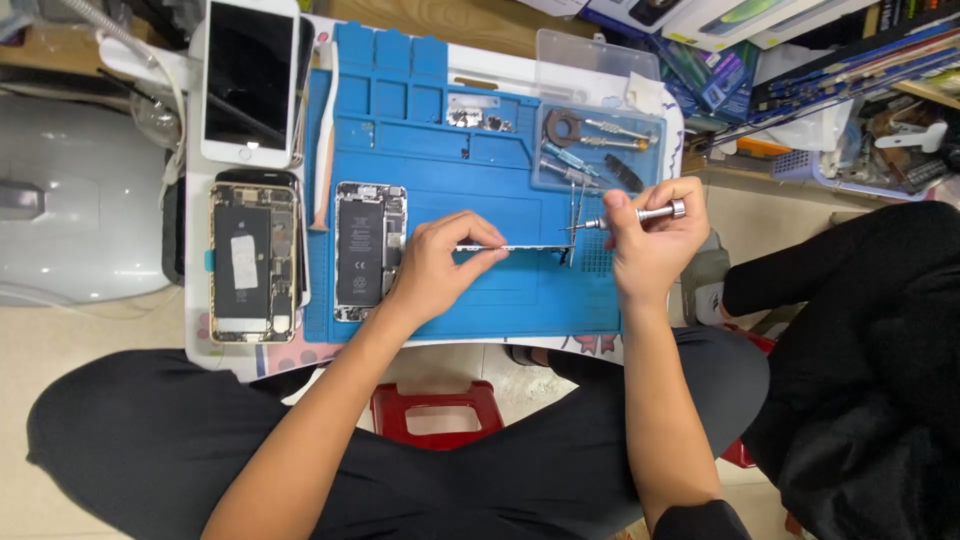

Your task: The person works on a disassembled smartphone placed on a blue anti-static mat. They use a metal spudger to pry and separate components, then switch to a screwdriver to tighten screws on the phone's frame. The person handles the phone casing and internal parts while seated.

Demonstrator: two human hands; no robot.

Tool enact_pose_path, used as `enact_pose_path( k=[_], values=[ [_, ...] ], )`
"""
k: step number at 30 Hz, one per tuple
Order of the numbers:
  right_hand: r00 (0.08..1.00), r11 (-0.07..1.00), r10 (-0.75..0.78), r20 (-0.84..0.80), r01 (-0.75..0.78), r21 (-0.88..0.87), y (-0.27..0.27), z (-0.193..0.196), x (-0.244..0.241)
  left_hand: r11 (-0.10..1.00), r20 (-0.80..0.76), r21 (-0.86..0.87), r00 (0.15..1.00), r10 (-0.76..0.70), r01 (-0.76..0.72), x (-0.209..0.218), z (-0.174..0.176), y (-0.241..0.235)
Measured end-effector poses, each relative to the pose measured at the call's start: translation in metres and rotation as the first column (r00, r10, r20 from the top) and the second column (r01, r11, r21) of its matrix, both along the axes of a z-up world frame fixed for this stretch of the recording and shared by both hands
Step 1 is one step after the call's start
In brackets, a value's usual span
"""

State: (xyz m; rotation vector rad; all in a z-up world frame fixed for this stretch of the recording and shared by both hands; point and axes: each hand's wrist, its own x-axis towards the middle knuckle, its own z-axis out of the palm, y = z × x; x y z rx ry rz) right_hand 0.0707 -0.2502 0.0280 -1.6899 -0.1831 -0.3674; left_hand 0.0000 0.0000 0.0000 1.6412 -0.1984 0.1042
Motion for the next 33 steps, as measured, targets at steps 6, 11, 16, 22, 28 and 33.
enact_pose_path(
  k=[6,11,16,22,28,33],
  values=[
    [0.942,0.938,-0.333,0.029,0.334,-0.087,-0.028,-0.006,0.039,1.0,-0.039,0.012,0.999,0.005,-0.004,0.0,0.004,-0.002],
    [0.949,0.919,-0.311,-0.051,0.286,-0.27,-0.025,-0.021,0.058,1.0,-0.044,0.03,0.999,-0.006,0.007,0.001,0.003,-0.002],
    [0.961,0.903,-0.236,-0.144,0.162,-0.398,-0.008,-0.022,0.058,0.999,-0.045,0.04,0.999,-0.009,0.01,0.001,0.003,-0.001],
    [0.985,0.795,-0.161,-0.06,0.093,-0.6,-0.013,-0.03,0.057,1.0,-0.029,0.027,1.0,0.008,-0.007,0.0,0.002,-0.003],
    [0.986,0.738,-0.07,0.151,0.153,-0.657,-0.006,0.003,0.04,0.999,-0.021,-0.006,0.999,0.035,-0.035,0.0,0.002,-0.002],
    [0.993,0.605,-0.03,-0.112,-0.072,-0.793,0.007,0.031,-0.004,1.0,-0.029,-0.004,1.0,0.01,-0.01,-0.003,0.008,-0.002]
  ],
)
